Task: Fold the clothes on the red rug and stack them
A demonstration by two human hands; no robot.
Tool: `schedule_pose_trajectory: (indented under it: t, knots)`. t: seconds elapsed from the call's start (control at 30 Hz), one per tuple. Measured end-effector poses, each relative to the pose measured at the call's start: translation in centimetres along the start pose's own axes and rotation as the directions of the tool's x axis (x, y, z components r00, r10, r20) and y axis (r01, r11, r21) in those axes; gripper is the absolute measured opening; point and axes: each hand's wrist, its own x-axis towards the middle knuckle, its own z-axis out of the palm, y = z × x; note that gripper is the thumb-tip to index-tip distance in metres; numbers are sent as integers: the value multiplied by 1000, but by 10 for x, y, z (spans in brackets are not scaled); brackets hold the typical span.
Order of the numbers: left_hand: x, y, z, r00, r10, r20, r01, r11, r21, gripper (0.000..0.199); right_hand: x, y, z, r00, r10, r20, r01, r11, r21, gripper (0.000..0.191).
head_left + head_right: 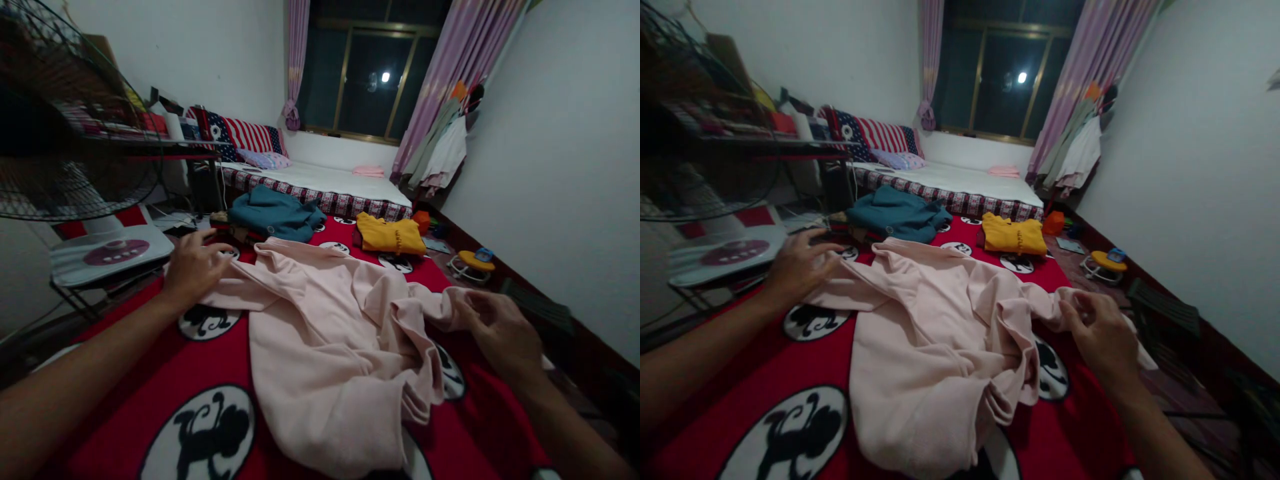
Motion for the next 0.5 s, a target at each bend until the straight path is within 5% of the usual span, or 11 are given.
schedule_pose_trajectory:
  t: [0.1,0.23,0.3,0.37,0.5]
  knots:
    - [4,65,14,963,222,151,-184,955,-234,39,14,-40,22,966,-254,-53,258,961,99,42]
    - [-2,117,29,859,377,346,-252,900,-355,62,35,-74,69,921,-348,174,305,924,231,59]
    - [-7,126,31,759,509,406,-355,846,-397,72,39,-80,93,885,-324,334,258,939,228,78]
    - [-12,127,30,679,593,432,-434,800,-415,58,37,-84,110,852,-277,444,222,960,172,88]
    - [-12,112,12,660,586,470,-467,810,-355,34,29,-87,113,852,-212,478,209,976,61,65]
